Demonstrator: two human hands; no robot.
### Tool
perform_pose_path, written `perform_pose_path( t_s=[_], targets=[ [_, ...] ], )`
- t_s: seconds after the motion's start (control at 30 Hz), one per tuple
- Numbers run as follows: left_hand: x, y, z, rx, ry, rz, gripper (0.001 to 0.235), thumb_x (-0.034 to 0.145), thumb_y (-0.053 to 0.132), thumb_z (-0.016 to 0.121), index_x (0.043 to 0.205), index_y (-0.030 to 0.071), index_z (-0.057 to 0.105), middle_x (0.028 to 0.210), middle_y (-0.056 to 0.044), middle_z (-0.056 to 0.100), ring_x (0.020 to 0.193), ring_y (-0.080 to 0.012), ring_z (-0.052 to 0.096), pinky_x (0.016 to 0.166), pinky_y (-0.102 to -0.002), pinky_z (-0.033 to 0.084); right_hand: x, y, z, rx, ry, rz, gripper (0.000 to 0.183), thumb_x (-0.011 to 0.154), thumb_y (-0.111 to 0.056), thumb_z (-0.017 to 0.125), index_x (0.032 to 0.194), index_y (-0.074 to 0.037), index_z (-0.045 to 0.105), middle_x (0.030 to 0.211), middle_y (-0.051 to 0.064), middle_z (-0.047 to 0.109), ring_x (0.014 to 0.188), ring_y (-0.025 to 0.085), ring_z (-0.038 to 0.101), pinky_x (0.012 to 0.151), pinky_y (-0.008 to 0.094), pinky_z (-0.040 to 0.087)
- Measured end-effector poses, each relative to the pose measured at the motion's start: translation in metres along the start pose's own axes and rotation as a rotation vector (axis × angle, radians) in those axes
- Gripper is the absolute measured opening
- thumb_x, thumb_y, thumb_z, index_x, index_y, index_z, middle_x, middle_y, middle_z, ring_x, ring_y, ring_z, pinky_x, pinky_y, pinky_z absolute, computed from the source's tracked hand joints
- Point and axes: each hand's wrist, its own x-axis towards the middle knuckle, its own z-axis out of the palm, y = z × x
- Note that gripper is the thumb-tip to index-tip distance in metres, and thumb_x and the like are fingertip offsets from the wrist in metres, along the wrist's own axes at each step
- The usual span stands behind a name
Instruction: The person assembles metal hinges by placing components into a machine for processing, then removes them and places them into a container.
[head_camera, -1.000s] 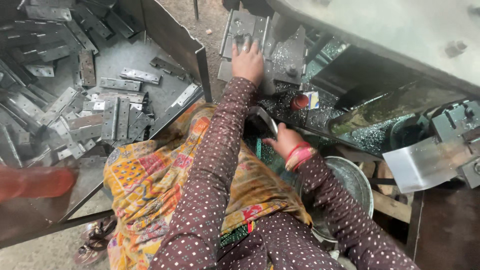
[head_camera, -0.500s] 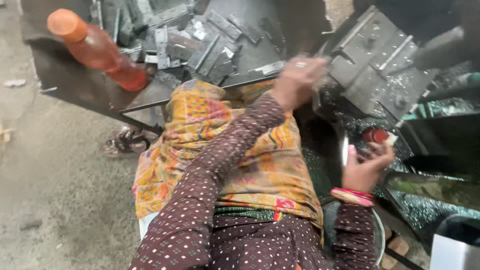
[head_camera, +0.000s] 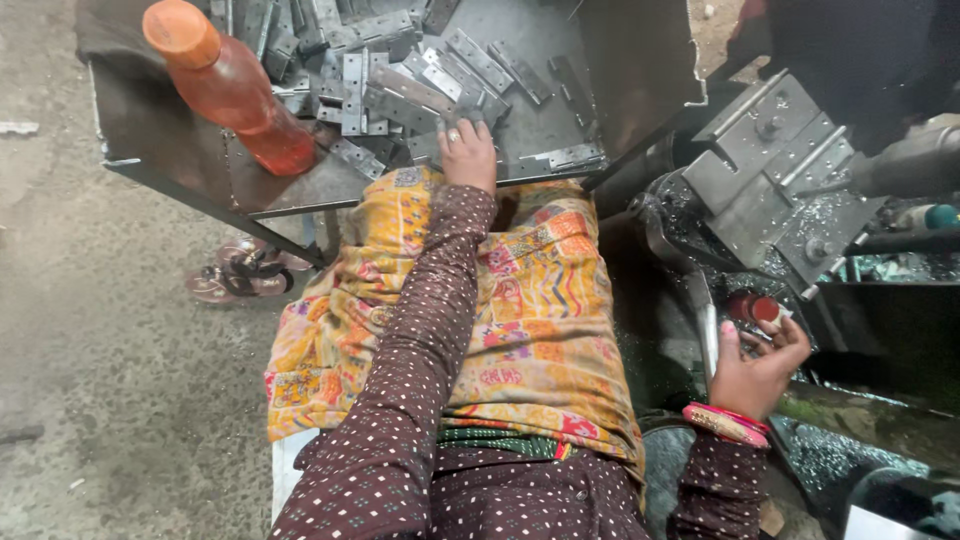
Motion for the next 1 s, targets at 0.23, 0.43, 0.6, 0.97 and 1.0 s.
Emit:
perform_pose_path(
  t_s=[0.23, 0.43, 0.6, 0.97, 1.0],
  targets=[
    [-0.008, 0.01, 0.024, 0.196, 0.159, 0.04, 0.024, 0.092, 0.013, 0.055, 0.111, 0.006, 0.068, 0.105, -0.017, 0.062, 0.091, -0.0307, 0.061, 0.1, -0.053, 0.048, 0.0, 0.002, 0.001, -0.039, -0.005, 0.007, 0.064, 0.097, -0.006, 0.078, 0.148, -0.001, 0.04, 0.135, 0.013, 0.058, 0.109, 0.019, 0.064, 0.09, 0.033, 0.056],
    [-0.003, -0.019, 0.033, 0.152, 0.123, 0.107, 0.016, 0.097, 0.017, 0.055, 0.106, 0.013, 0.069, 0.093, -0.01, 0.062, 0.085, -0.0287, 0.063, 0.085, -0.052, 0.05, -0.001, -0.001, 0.006, -0.123, 0.045, -0.009, 0.058, 0.092, -0.01, 0.081, 0.141, -0.004, 0.05, 0.131, 0.012, 0.063, 0.101, 0.018, 0.068, 0.085, 0.032, 0.057],
    [0.004, -0.038, 0.026, 0.056, -0.029, 0.133, 0.009, 0.103, 0.01, 0.051, 0.102, 0.008, 0.06, 0.094, -0.013, 0.064, 0.083, -0.0331, 0.067, 0.072, -0.045, 0.054, -0.004, 0.005, 0.012, -0.168, 0.059, -0.056, 0.058, 0.09, -0.013, 0.081, 0.138, -0.004, 0.051, 0.125, 0.013, 0.061, 0.098, 0.022, 0.067, 0.081, 0.034, 0.058],
    [0.028, 0.174, -0.181, -0.598, -0.204, 0.356, 0.012, 0.105, 0.015, 0.057, 0.112, 0.009, 0.065, 0.131, -0.019, 0.066, 0.096, -0.0347, 0.069, 0.082, -0.045, 0.055, -0.005, -0.018, 0.014, -0.271, 0.06, -0.055, 0.051, 0.087, -0.019, 0.079, 0.131, -0.006, 0.056, 0.119, 0.012, 0.058, 0.092, 0.024, 0.067, 0.076, 0.035, 0.059],
    [0.023, 0.198, -0.183, -0.494, -0.159, 0.519, 0.021, 0.094, 0.014, 0.059, 0.113, 0.013, 0.066, 0.129, -0.015, 0.066, 0.103, -0.0348, 0.067, 0.085, -0.045, 0.053, -0.005, -0.018, 0.014, -0.261, 0.061, -0.068, 0.05, 0.088, -0.019, 0.079, 0.13, -0.006, 0.057, 0.12, 0.012, 0.058, 0.093, 0.024, 0.067, 0.076, 0.035, 0.059]
  ],
)
